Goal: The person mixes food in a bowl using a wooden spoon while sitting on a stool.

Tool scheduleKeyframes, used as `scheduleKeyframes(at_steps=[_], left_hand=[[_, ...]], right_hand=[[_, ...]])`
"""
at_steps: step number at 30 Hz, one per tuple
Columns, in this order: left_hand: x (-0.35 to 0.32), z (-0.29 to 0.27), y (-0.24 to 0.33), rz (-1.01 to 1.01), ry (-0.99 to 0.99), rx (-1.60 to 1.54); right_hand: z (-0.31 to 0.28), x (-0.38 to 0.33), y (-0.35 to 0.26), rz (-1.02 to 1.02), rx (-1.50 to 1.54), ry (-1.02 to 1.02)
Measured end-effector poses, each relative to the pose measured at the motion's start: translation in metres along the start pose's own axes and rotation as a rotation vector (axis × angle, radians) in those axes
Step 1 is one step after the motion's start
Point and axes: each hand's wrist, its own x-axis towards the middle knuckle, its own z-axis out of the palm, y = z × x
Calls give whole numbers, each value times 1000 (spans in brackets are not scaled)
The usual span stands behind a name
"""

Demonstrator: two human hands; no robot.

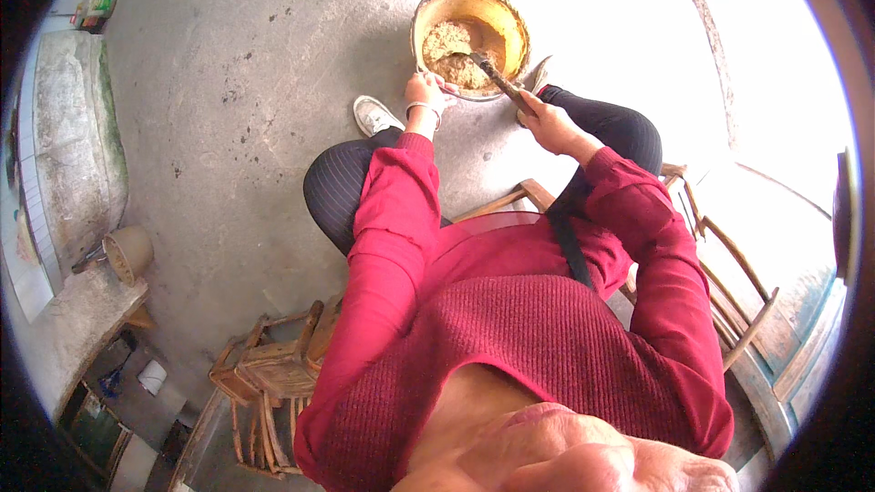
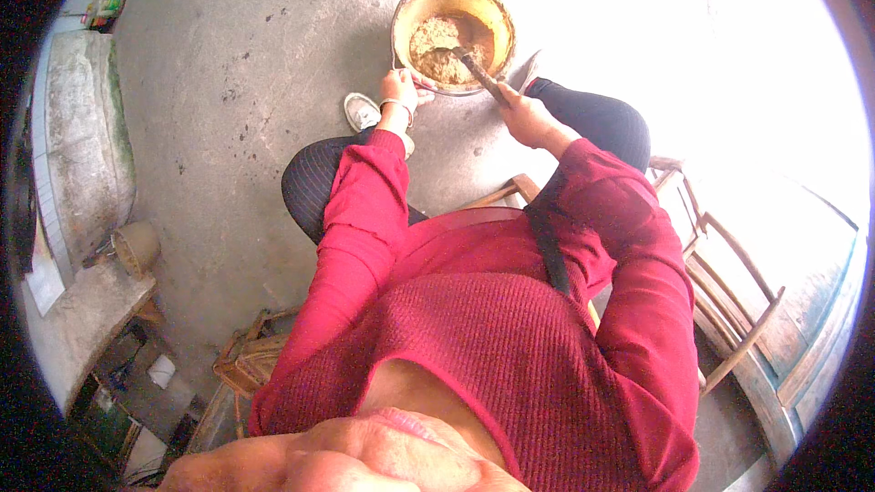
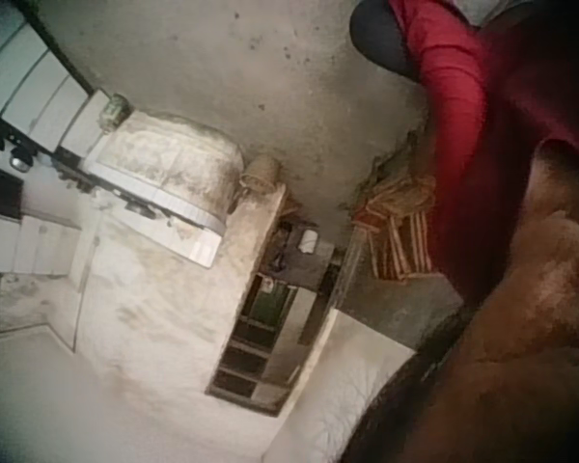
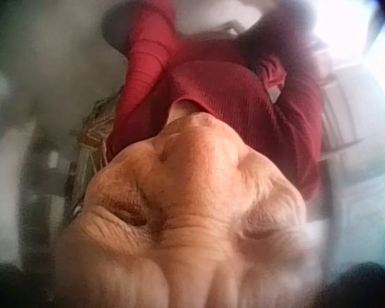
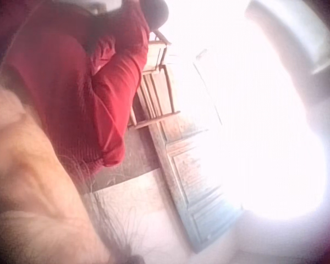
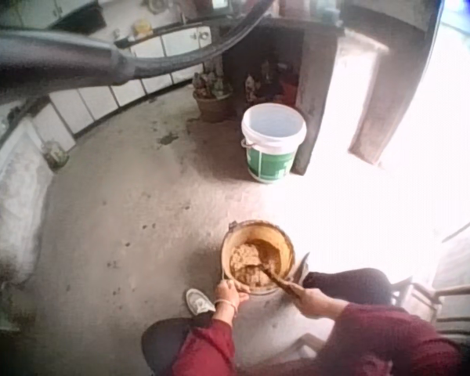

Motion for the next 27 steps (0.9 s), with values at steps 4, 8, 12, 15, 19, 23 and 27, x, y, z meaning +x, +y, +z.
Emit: scheduleKeyframes(at_steps=[4, 8, 12, 15, 19, 23, 27], left_hand=[[-17, 9, 15, -5, 24, 97], [-12, 5, 10, -3, 37, 142], [-16, 3, 11, -13, 49, 126], [-16, 2, 10, -34, 53, 102], [-14, 2, 12, -48, 4, 122], [-12, 10, 9, 24, 24, 39], [-6, 7, 6, 20, 29, 28]], right_hand=[[-17, 15, 7, -114, -470, -60], [-5, 67, 39, -20, -535, 20], [18, 105, 68, 20, -549, 67], [32, 100, 68, 160, -574, -8], [47, 73, 46, 297, -466, -16], [57, 58, 55, -65, -1032, -525], [44, 35, 15, -164, -955, -624]])
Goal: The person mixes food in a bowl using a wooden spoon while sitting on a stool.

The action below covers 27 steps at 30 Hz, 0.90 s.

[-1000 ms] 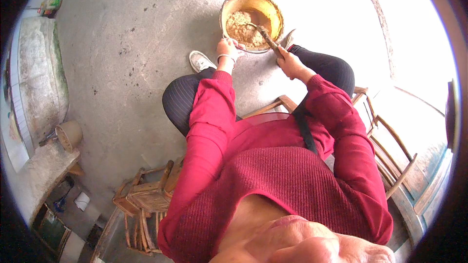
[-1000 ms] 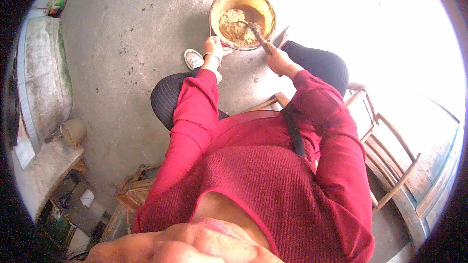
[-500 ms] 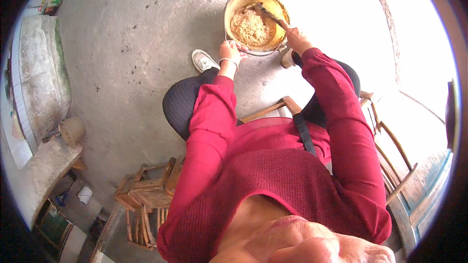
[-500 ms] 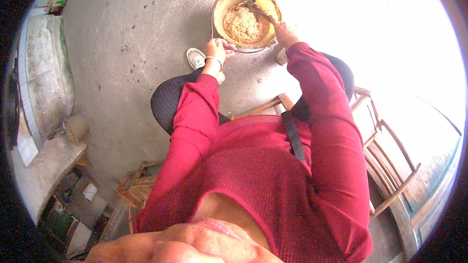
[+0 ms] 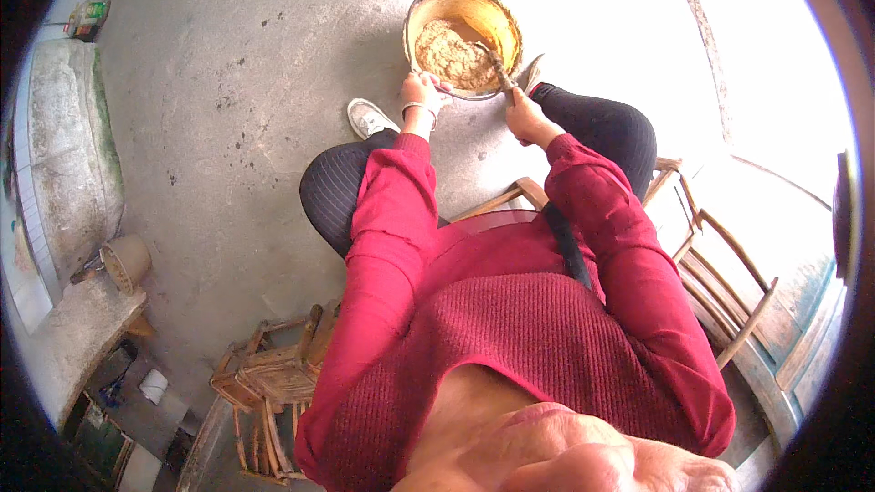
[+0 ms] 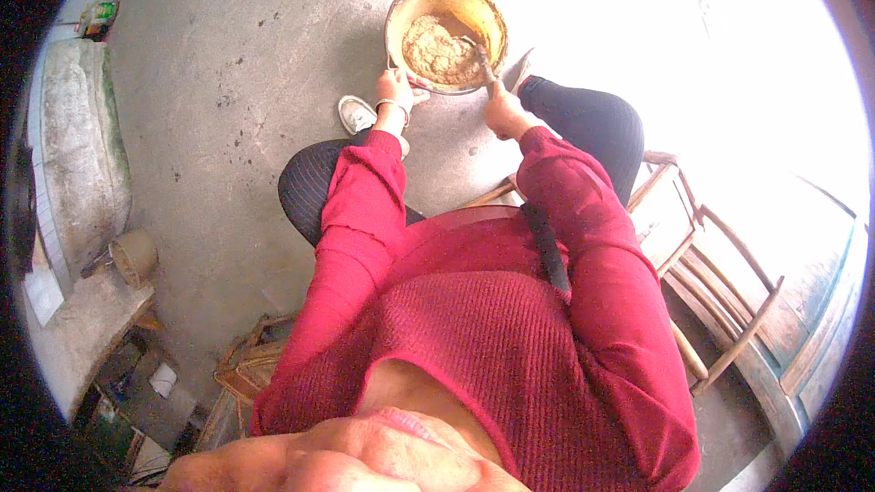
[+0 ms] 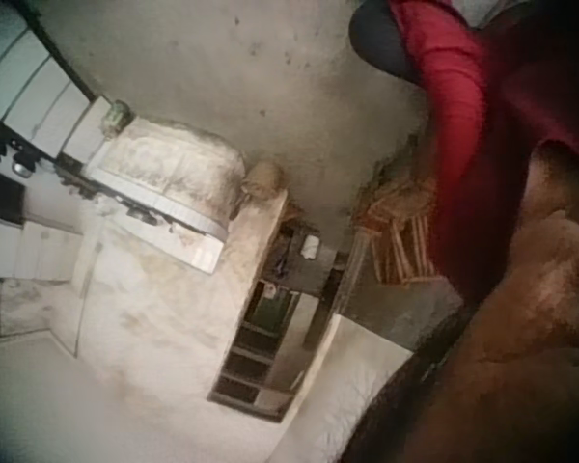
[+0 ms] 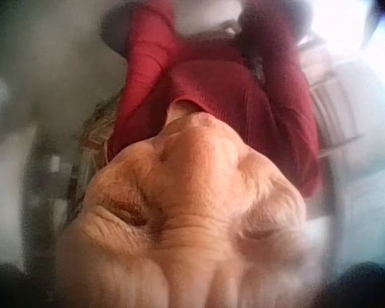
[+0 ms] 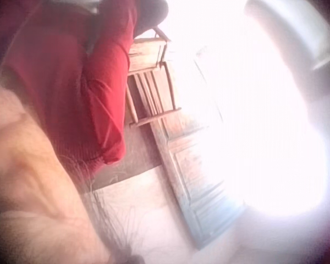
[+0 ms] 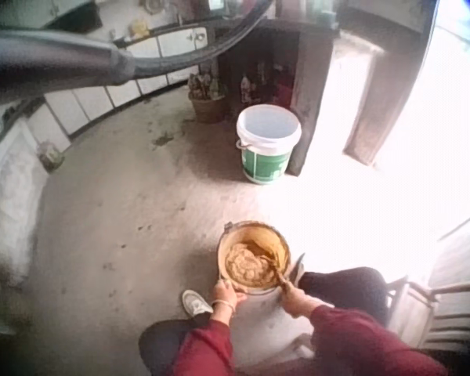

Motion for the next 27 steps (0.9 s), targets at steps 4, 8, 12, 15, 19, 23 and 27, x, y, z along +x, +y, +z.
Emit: scheduleKeyframes(at_steps=[4, 8, 12, 15, 19, 23, 27], left_hand=[[5, -4, -4, -17, -39, -5], [-4, -2, 3, -34, -23, -36], [-13, 1, 9, 25, -6, 91], [-5, -5, 4, -10, -25, 90], [-11, 1, 7, -21, -20, 108], [-8, 0, 7, -56, -6, 109], [-6, -5, 2, -35, 10, 74]], right_hand=[[-41, -48, -31, 449, 1353, 229], [-53, -71, -24, 401, 1334, 285], [-21, -51, -2, 230, 974, 637], [-46, -31, 10, 302, 757, 553], [-39, 41, 17, 351, 726, 627], [-40, 91, -7, 379, 698, 535], [-48, 62, -21, 292, 547, 441]])
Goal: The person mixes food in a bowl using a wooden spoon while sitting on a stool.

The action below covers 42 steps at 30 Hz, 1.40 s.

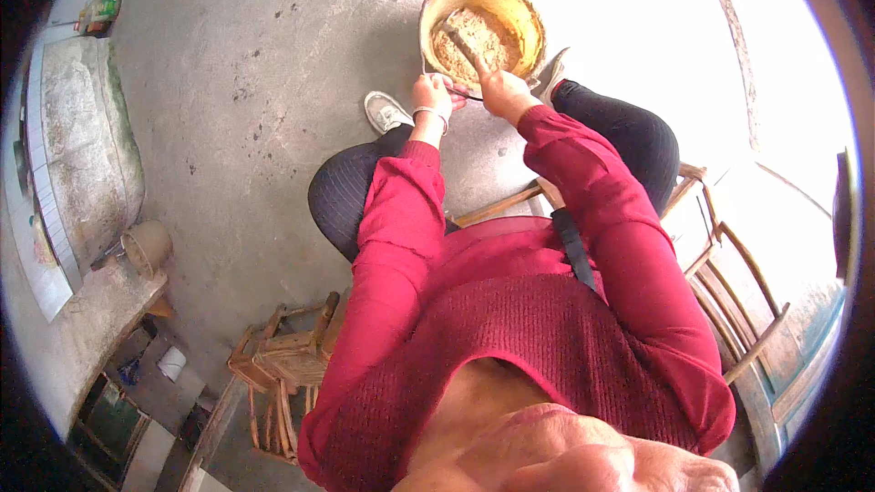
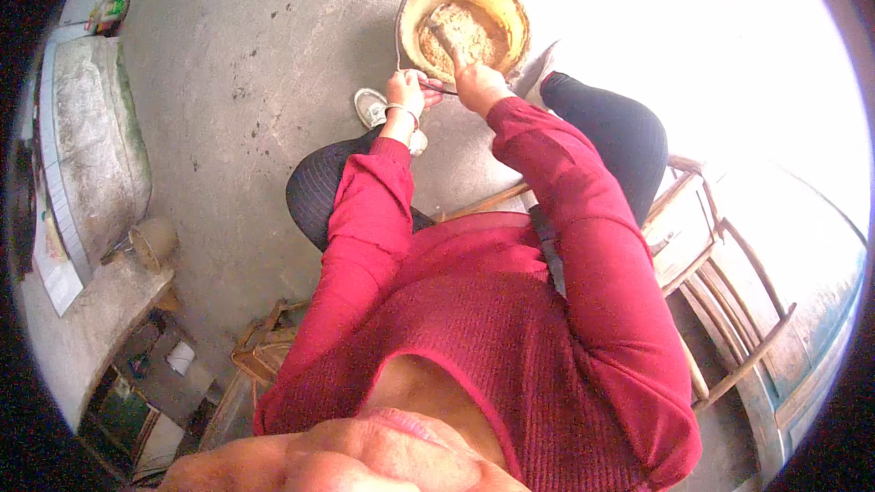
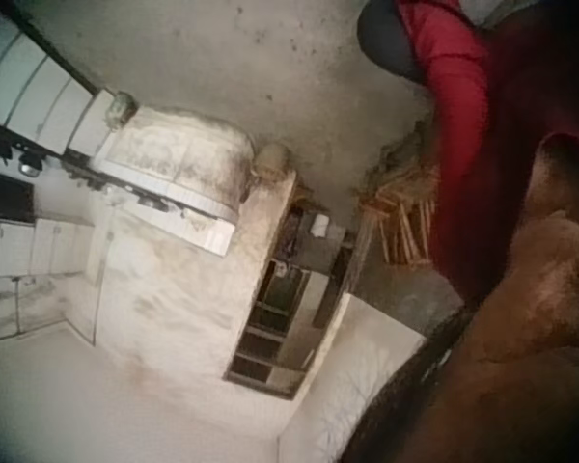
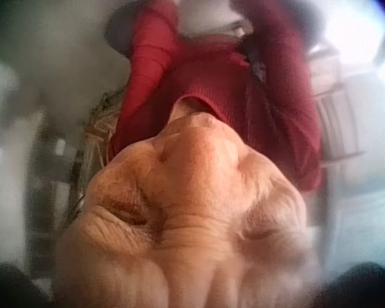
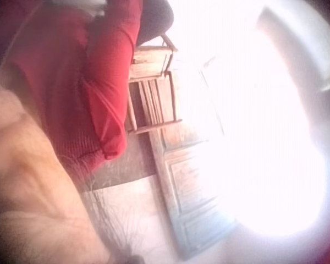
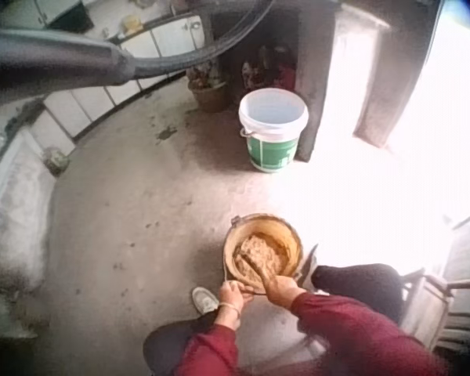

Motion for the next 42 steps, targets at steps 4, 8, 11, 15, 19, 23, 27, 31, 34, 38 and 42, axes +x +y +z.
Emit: scheduleKeyframes(at_steps=[4, 8, 11, 15, 19, 23, 27, 31, 34, 38, 42], left_hand=[[0, 1, 0, -16, 10, 14], [8, -5, -5, -35, 4, 17], [7, -5, -3, -26, -5, 35], [7, -1, -2, -19, -3, 62], [0, 1, 1, -16, -14, 30], [-3, 2, 4, -23, 2, 22], [-4, 1, 4, -39, 16, 47], [3, -5, -3, -40, 22, 56], [7, -6, -6, -101, 37, 11], [6, -6, -4, -90, 57, 22], [8, -10, -6, -90, 39, 30]], right_hand=[[-19, -31, 33, -219, -190, -109], [-63, -59, 63, -300, -366, -145], [-93, -71, 75, -255, -383, -101], [-120, -75, 91, -250, -262, -28], [-98, -54, 97, -229, -106, 79], [-74, -25, 57, -200, 47, 112], [-14, 0, 44, -54, 272, 94], [18, 1, 38, 50, 250, 31], [14, -6, 41, -11, 167, -63], [-12, -20, 51, -157, 17, -155], [-13, -30, 74, -308, -262, -142]])
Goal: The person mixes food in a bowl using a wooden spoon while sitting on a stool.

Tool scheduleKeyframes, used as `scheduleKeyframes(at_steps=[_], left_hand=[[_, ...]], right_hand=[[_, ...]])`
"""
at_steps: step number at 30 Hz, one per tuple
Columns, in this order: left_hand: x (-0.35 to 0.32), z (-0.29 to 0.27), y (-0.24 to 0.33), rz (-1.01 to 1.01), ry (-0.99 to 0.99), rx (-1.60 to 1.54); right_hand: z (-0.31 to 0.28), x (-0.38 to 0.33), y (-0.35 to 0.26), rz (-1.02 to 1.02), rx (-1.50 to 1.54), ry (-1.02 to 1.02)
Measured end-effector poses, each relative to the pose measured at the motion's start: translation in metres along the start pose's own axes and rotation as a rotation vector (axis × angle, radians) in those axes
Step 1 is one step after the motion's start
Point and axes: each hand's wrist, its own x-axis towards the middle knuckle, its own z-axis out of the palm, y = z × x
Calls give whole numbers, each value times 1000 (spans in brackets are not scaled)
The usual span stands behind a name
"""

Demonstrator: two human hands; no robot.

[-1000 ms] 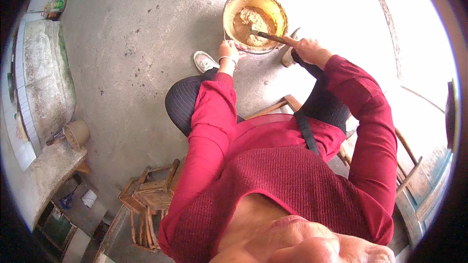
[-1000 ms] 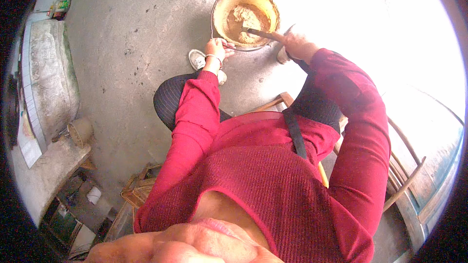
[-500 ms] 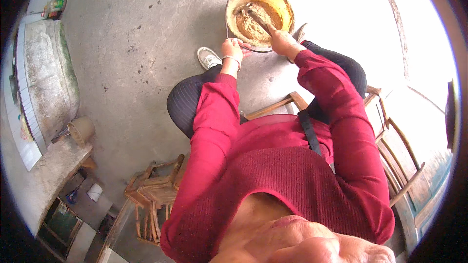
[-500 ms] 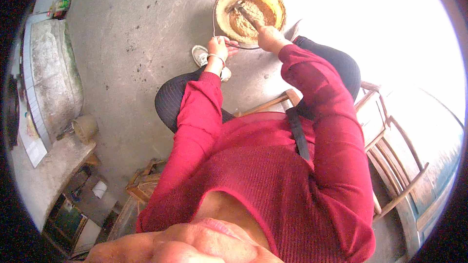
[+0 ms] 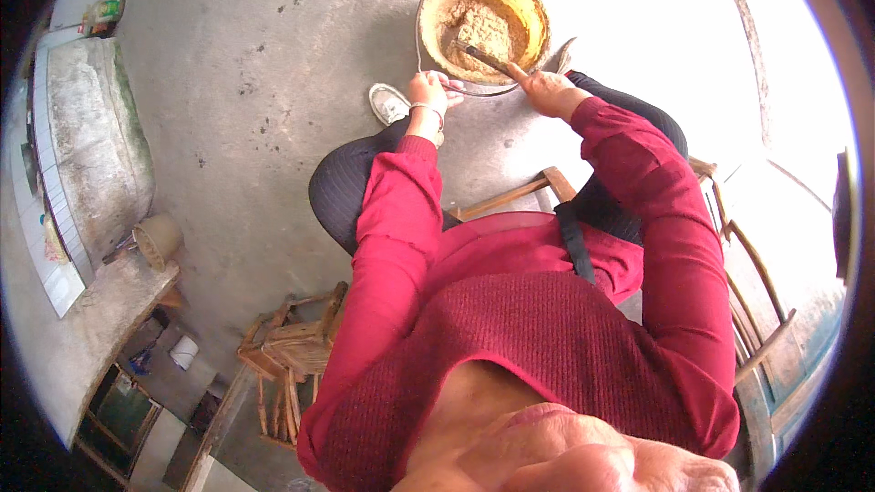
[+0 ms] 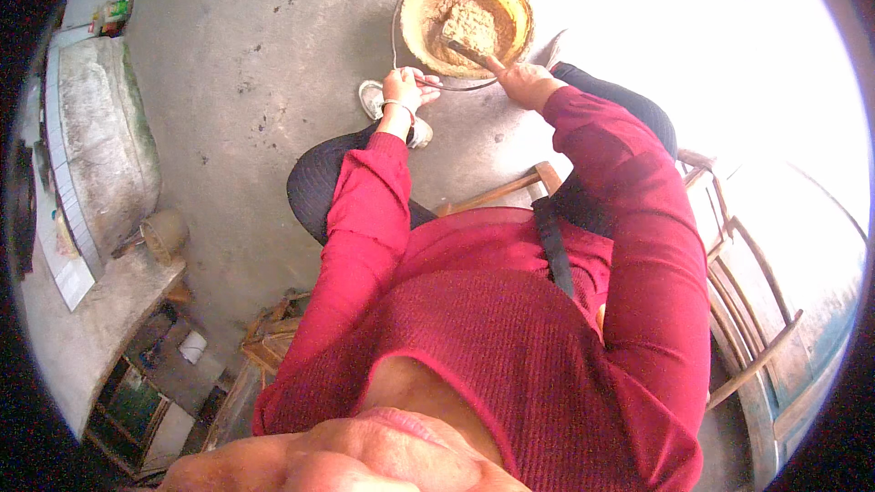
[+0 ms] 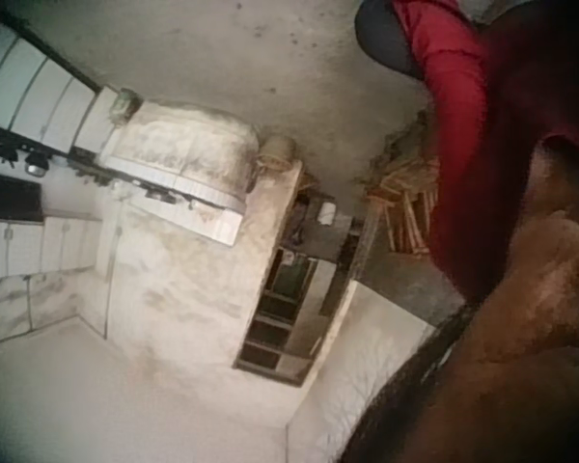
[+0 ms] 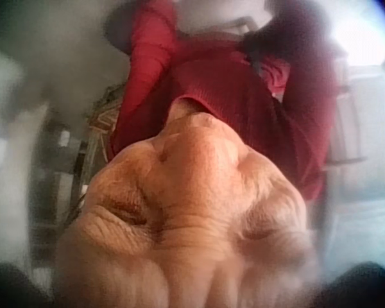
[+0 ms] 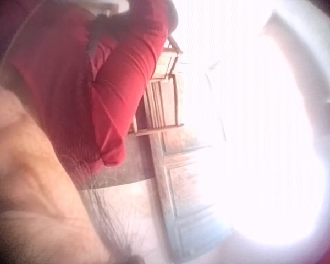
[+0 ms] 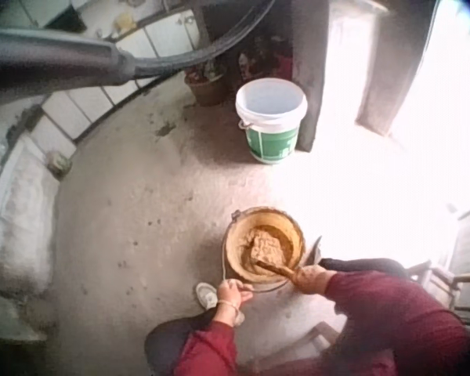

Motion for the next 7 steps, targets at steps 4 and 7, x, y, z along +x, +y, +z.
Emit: scheduleKeyframes(at_steps=[4, 7], left_hand=[[2, 0, -2, 7, -6, -5], [-5, 2, 1, 44, -14, 43]], right_hand=[[-36, -12, 17, -31, -129, -87], [-79, -15, 34, -47, -231, -203]])
